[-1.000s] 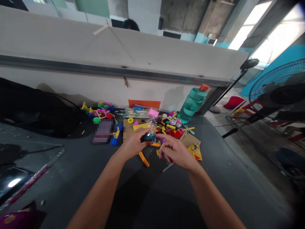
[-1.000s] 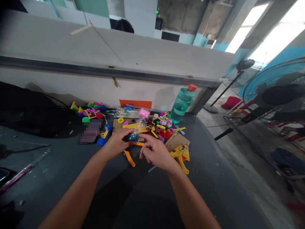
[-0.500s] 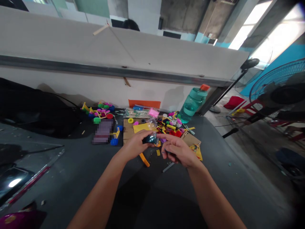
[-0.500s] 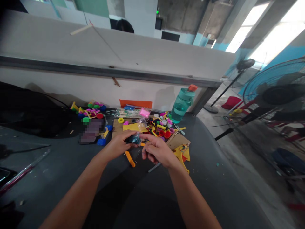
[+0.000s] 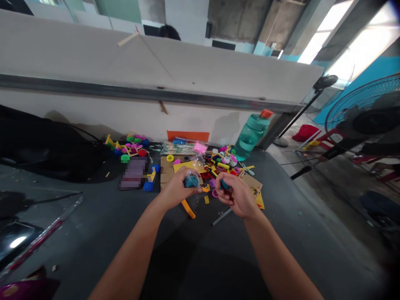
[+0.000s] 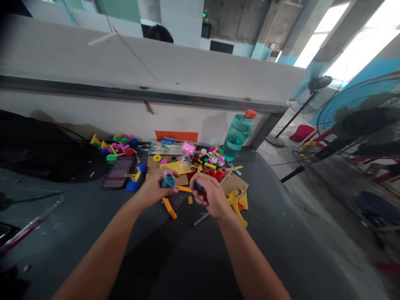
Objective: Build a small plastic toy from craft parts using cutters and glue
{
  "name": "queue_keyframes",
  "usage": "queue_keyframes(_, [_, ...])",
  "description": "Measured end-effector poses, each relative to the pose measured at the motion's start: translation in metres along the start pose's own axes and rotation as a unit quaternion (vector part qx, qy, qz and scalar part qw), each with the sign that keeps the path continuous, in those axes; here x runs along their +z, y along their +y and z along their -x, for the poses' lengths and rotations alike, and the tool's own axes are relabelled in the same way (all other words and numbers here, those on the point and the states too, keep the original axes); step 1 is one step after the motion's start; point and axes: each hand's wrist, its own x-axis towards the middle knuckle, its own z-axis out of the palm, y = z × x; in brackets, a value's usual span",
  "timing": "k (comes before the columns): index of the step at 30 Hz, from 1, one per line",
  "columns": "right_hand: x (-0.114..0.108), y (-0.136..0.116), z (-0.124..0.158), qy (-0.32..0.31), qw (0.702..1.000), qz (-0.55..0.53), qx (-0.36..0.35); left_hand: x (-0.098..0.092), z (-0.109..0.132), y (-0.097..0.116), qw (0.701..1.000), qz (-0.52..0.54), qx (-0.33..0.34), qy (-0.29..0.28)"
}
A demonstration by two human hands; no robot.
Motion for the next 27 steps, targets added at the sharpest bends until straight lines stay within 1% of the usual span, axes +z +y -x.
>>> queue_keyframes(3, [0.005,0.003,0.000,0.004,1.000,-0.002,-0.003,0.002,-0.001,-0.001,1.000,-0.022,0.017,0.011])
queue_keyframes(6, [0.008,0.006,0.000,-0.005,1.000,0.014,-0.010,0.003,-0.001,-0.001,0.998,-0.059,0.026,0.017])
queue_keyframes(9, [0.008,0.007,0.000,-0.021,0.999,0.020,-0.019,0.003,-0.001,0.001,0.997,-0.075,0.026,0.021])
queue_keyframes(14, [0.005,0.009,-0.003,-0.033,0.999,0.029,-0.014,0.001,-0.001,0.003,0.996,-0.080,0.039,0.025])
queue_keyframes(19, [0.002,0.012,-0.006,-0.019,0.998,0.056,-0.034,0.001,-0.001,0.004,0.996,-0.082,0.039,0.019])
queue_keyframes(24, [0.003,0.013,-0.007,0.003,0.998,0.052,-0.026,0.002,-0.001,0.003,0.995,-0.088,0.035,0.017])
queue_keyframes(27, [0.004,0.014,-0.008,0.017,0.996,0.081,-0.022,0.002,-0.001,0.003,0.995,-0.091,0.034,0.025])
